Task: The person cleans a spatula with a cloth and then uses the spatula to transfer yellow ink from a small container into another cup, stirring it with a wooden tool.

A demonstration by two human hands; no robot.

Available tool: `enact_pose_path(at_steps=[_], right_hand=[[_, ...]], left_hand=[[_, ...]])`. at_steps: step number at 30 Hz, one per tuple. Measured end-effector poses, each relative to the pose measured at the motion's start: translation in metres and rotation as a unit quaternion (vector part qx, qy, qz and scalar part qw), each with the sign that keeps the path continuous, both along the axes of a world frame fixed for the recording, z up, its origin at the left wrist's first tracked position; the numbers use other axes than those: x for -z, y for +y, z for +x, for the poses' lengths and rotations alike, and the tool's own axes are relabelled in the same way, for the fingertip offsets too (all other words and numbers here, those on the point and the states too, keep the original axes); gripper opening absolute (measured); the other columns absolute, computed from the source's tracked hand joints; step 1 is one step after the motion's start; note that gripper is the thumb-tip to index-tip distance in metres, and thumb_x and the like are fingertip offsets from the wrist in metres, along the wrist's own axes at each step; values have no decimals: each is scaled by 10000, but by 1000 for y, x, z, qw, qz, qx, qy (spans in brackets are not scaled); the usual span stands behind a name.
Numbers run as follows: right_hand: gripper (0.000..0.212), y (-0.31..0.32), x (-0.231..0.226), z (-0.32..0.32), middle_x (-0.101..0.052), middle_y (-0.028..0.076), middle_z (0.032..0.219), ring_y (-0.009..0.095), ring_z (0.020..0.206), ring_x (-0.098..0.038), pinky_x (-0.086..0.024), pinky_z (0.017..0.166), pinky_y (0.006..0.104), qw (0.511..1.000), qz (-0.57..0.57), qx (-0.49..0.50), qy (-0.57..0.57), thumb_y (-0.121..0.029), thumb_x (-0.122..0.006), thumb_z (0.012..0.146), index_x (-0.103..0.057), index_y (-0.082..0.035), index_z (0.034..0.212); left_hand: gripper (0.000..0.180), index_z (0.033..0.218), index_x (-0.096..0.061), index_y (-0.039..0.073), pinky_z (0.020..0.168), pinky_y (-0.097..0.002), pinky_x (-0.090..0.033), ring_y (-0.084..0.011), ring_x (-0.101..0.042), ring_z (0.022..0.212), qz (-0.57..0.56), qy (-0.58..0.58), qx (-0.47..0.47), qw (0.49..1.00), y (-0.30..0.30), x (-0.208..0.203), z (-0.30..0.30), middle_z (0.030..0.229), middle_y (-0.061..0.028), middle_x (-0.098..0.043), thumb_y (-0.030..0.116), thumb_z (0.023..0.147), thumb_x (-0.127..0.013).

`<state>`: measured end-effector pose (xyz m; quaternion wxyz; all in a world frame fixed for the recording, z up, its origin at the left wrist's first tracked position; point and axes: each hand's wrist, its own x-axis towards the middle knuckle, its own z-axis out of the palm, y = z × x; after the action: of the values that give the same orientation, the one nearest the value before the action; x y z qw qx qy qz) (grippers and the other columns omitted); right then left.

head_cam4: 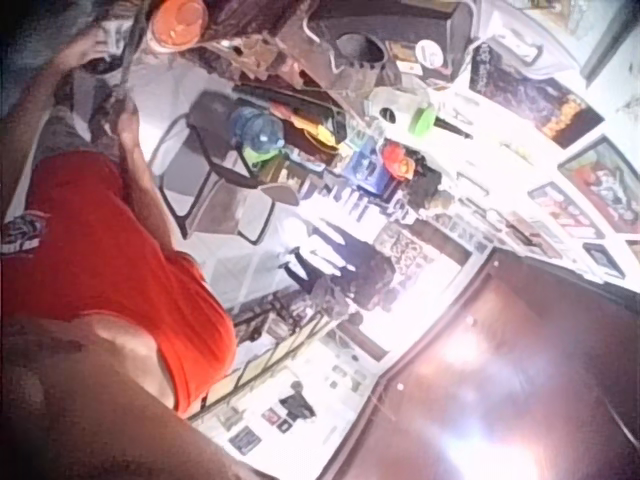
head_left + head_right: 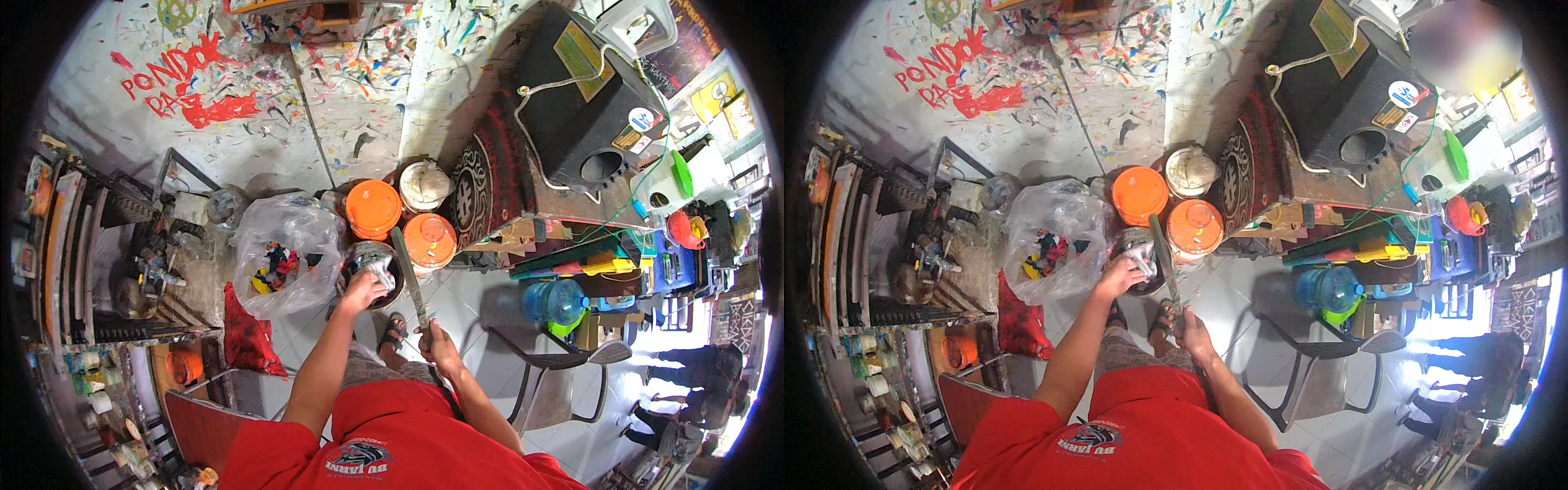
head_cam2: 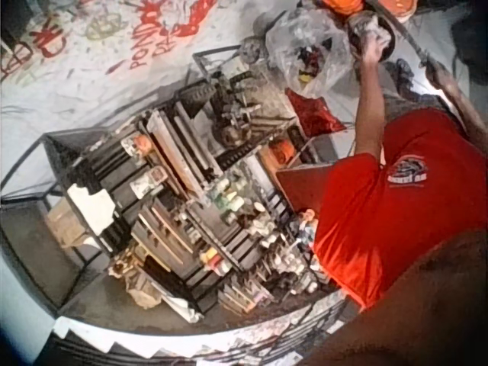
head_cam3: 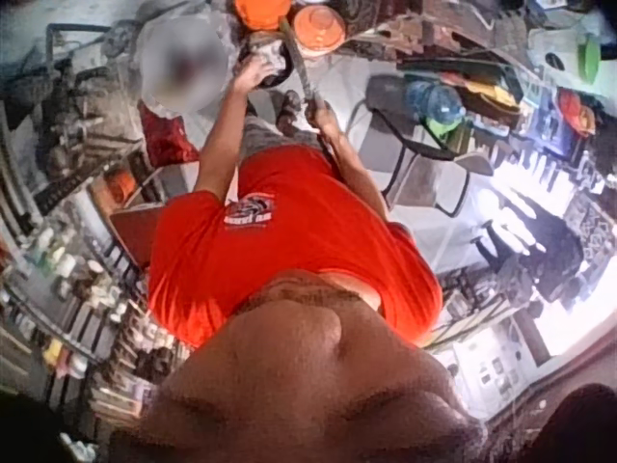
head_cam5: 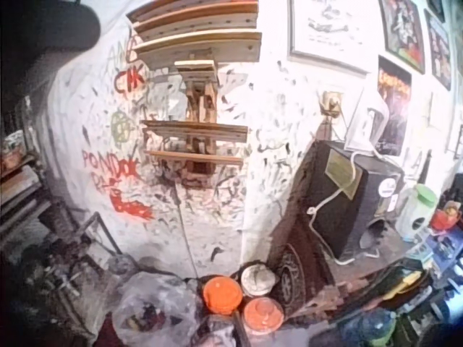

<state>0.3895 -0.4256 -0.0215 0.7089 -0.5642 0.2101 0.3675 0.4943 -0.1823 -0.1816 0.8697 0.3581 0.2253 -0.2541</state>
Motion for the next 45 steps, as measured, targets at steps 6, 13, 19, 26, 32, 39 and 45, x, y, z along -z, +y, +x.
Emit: enact_pose_path(at_steps=[6,13,19,26,32,39,45], right_hand=[[375,13,21,12,-624,90,829,147,630,-626,-501,532,287,977,-157,-7,-147,-308,-527,996,-470,56,1063],[376,39,17,24,-665,205,851,279,730,-676,-497,637,404,928,-283,-63,-233,-265,-611,940,-427,26,1092],[392,51,42,24,-658,261,885,410,858,-660,-488,731,453,895,-323,-115,-285,-281,-615,929,-437,14,1115],[305,66,47,15,-635,149,747,245,627,-614,-466,570,389,897,-257,-150,-327,-247,-580,951,-466,1,1087],[290,70,65,12,-534,66,667,151,543,-503,-408,484,324,903,-231,-189,-309,-246,-543,976,-440,4,1080],[312,84,58,27,-502,49,670,140,547,-462,-389,493,321,873,-216,-225,-375,-280,-541,986,-458,16,1040],[286,89,81,36,-528,76,714,155,592,-481,-399,543,326,831,-222,-238,-451,-253,-537,982,-506,30,1019]], left_hand=[[304,1279,-467,10,879,-439,-562,-330,-660,1001,18,-45,-27,998,-27,-69,-9,1186,-189,-609,86,984,-471],[242,1105,-558,-71,748,-388,-614,-291,-677,892,79,-11,-94,992,-32,-72,-18,1055,-152,-622,95,934,-598],[260,1040,-644,-8,626,-295,-591,-161,-666,759,129,3,-109,986,-28,-68,-21,917,-47,-656,190,883,-706],[420,872,-695,21,510,-329,-490,-160,-585,507,454,-3,-171,874,-28,-43,-40,649,-56,-646,407,736,-787],[466,851,-694,-14,494,-347,-491,-183,-605,527,361,28,-110,926,-9,-37,-52,665,-69,-647,436,756,-771],[536,1081,-643,47,778,-496,-518,-222,-571,921,126,92,-161,975,1,-23,-51,978,-65,-587,417,730,-809],[437,985,-716,25,676,-410,-533,-206,-620,755,177,128,-150,964,21,-80,-52,927,-58,-684,344,712,-839]])
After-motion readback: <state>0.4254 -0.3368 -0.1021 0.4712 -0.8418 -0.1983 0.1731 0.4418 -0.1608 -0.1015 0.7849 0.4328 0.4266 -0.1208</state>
